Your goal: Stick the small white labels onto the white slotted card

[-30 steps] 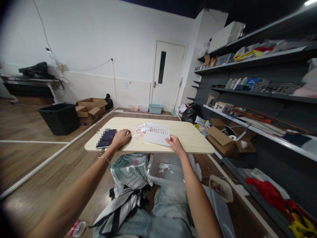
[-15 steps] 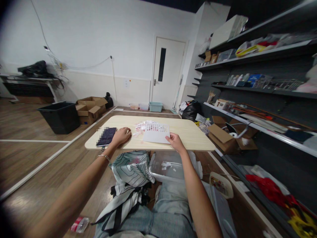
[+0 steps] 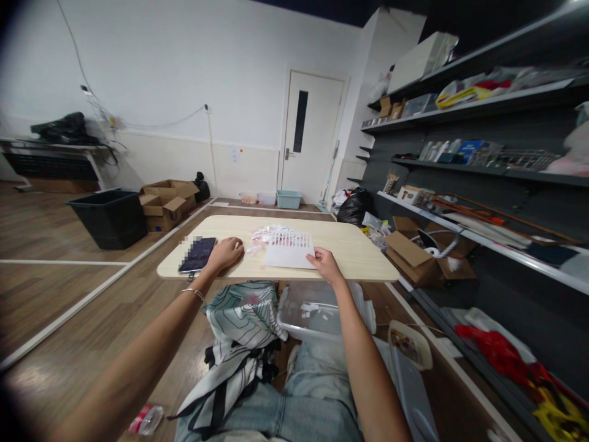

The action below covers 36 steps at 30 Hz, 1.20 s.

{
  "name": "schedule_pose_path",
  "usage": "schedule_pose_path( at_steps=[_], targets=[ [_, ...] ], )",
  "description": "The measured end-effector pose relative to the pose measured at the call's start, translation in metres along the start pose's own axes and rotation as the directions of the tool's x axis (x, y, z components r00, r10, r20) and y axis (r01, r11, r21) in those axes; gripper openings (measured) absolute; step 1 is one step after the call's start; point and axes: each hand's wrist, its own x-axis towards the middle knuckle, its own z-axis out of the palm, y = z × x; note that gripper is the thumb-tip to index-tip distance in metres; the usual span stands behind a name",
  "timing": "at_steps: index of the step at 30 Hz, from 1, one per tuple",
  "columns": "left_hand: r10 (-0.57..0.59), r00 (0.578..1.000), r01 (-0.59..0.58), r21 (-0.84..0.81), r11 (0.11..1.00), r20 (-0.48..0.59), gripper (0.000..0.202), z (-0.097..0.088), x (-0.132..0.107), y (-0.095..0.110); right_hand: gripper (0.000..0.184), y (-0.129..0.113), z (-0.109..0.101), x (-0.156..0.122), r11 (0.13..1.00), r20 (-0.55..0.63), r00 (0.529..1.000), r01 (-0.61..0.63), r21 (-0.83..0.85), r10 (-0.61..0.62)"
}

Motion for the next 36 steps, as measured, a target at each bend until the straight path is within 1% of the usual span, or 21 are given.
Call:
schedule_pose_path(
  at_steps=[4,9,16,23,36],
  targets=[
    [-0.001,1.0,0.001,0.002,1.0,-0.002,0.038,-0.0002,-0.0001,0.0001,0.054,-0.0025,-0.0001,-0.0012,1.0,0.024,1.0,-0.009,0.006,0.009],
    [0.001,1.0,-0.001,0.01,1.0,0.008,0.039,-0.0007,-0.0003,0.0004,0.053,-0.0035,-0.0008,-0.0012,1.0,0.014,1.0,0.004,0.025,-0.004],
    [-0.005,1.0,0.005,0.011,1.0,0.002,0.037,-0.0005,-0.0005,0.0001,0.049,-0.0006,0.0006,0.0003,1.0,0.001,1.0,0.007,0.005,-0.007],
    [0.001,1.0,-0.001,0.004,1.0,0.003,0.039,-0.0011,-0.0008,0.0015,0.047,-0.0017,0.0006,-0.0017,1.0,0.024,1.0,0.012,-0.023,-0.012],
    [-0.002,1.0,0.002,-0.001,1.0,-0.013,0.036,0.002,0.0004,-0.0001,0.054,-0.007,-0.0005,-0.0039,1.0,0.029,0.999,-0.019,0.007,0.019]
  ],
)
